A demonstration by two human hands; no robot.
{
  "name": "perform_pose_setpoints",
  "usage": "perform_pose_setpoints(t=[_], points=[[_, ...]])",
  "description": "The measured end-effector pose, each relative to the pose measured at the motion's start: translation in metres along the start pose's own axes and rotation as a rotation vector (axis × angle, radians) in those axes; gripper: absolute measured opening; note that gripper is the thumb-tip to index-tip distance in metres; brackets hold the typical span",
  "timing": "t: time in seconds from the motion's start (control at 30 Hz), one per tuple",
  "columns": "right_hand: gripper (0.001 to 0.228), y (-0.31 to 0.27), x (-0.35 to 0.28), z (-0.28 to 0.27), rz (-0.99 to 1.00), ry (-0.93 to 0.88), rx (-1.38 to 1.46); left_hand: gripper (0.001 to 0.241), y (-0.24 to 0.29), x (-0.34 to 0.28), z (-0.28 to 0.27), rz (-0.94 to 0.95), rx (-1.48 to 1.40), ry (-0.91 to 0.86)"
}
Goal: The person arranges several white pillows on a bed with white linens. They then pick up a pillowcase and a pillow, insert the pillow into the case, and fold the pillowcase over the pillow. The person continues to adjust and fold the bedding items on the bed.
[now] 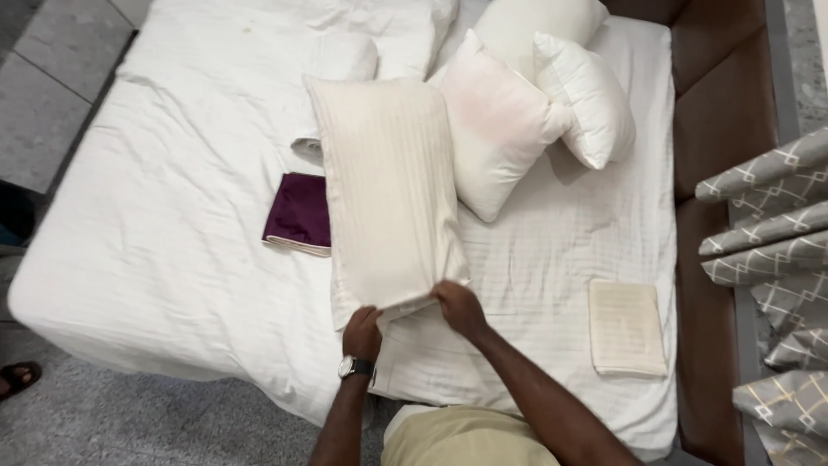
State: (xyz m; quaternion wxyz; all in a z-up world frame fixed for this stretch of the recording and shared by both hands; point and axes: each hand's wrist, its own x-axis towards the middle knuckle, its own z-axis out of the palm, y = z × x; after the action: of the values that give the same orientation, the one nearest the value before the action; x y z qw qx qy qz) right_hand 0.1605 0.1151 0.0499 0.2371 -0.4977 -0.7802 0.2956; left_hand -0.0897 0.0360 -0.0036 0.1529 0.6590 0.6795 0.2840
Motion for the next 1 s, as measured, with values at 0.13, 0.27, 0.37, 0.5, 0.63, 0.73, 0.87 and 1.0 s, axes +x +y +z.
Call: perform_pose_setpoints(t=[0.13, 0.27, 0.37, 0.5, 0.63, 0.73, 0.87, 1.0], points=[[0.022, 0.042, -0.059, 0.028, 0.085, -0.197, -0.089, 0.030, -0.048, -0.079, 0.064, -0.091, 0.038, -0.201], [0.026, 0.084, -0.082, 0.030, 0.117, -0.095, -0.067, 0.031, -0.041, -0.072, 0.045, -0.192, 0.045, -0.348], [0.049, 0.072, -0.079, -0.004, 0.279, -0.079, -0.101, 0.026, -0.024, -0.074, 0.018, -0.211, 0.011, -0.332], [0.085, 0.104, -0.046, -0.006, 0.503, -0.102, -0.129, 0.023, -0.030, -0.058, 0.007, -0.129, 0.064, -0.306], [0.099, 0.123, -0.012, 0.004, 0.555, -0.202, -0.098, 0.027, -0.014, -0.029, -0.018, -0.091, 0.111, -0.198], [0.090, 0.099, -0.005, -0.001, 0.528, -0.283, 0.007, 0.028, -0.012, -0.038, -0.044, -0.200, 0.081, -0.055], [0.040, 0.090, -0.002, 0.001, 0.496, -0.227, 0.000, 0.026, -0.021, -0.045, -0.062, -0.299, 0.103, 0.005], [0.016, 0.100, -0.010, 0.005, 0.430, -0.199, -0.095, 0.032, -0.013, -0.047, -0.087, -0.487, 0.150, -0.150]])
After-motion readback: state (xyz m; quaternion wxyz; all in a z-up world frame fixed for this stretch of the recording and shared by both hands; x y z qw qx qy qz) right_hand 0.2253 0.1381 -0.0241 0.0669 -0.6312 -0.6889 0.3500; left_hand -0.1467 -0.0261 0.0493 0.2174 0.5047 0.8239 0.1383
